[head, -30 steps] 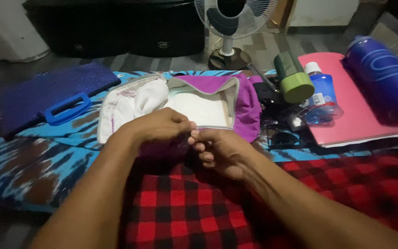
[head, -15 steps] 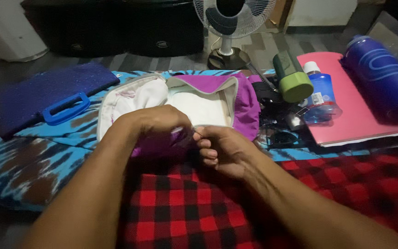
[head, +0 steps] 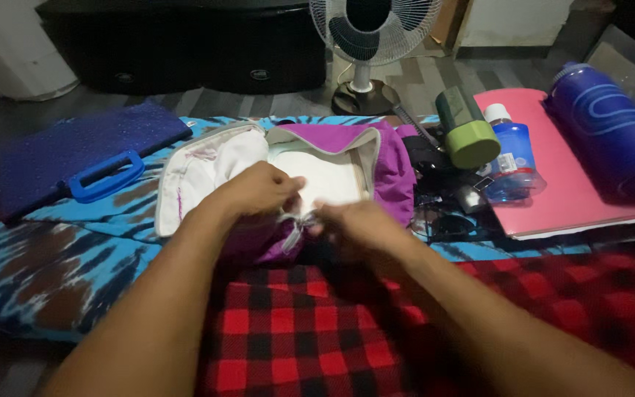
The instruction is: The person opens a purple backpack on a bed and packs items into it one at a time: a phone, a green bottle, a lotion bottle, a watch, a small mirror which they wipe with a cloth, and sunglasses. They arrange the items inside the bag's compartments.
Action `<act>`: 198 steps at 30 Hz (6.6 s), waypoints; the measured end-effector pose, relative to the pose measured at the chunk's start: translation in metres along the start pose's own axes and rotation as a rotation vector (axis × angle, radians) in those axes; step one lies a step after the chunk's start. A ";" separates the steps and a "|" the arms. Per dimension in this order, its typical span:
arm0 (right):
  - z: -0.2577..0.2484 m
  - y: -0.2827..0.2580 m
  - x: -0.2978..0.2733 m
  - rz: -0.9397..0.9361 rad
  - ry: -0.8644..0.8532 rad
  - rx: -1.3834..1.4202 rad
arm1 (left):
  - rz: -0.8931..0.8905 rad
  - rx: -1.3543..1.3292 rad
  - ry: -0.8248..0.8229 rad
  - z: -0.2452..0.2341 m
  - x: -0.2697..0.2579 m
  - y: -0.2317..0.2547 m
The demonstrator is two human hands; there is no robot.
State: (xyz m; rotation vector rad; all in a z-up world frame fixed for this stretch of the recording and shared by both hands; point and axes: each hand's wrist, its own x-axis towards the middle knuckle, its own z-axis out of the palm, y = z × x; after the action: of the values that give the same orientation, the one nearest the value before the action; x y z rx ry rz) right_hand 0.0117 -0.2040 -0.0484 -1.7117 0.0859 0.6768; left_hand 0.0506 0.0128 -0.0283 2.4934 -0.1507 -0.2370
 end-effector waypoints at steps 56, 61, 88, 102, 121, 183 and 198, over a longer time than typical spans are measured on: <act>-0.007 0.018 0.148 -0.777 -0.232 -1.032 | -0.613 0.237 0.485 -0.007 -0.008 -0.085; 0.002 0.005 0.121 -0.649 -0.235 -1.141 | -0.480 0.225 0.630 -0.035 0.005 -0.100; -0.144 -0.138 0.091 -0.724 0.641 -0.574 | -0.166 -0.133 0.635 0.055 0.011 -0.044; -0.174 -0.101 0.253 -0.607 0.426 -1.055 | -0.263 -0.087 0.511 0.032 0.046 -0.050; -0.203 -0.084 0.331 -0.433 0.262 -1.680 | -0.243 0.058 0.480 0.009 0.082 -0.102; -0.037 0.031 0.171 -0.281 -0.031 0.233 | -0.268 -1.311 0.267 -0.028 0.001 -0.093; 0.063 -0.034 0.112 -0.017 -0.218 0.183 | -0.103 -1.192 0.438 -0.055 -0.008 -0.073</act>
State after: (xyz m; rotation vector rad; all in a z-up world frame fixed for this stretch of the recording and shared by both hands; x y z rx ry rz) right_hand 0.0939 -0.1038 -0.0779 -1.4537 -0.0193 0.8133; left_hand 0.0575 0.1041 -0.0278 1.3104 0.2438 0.1607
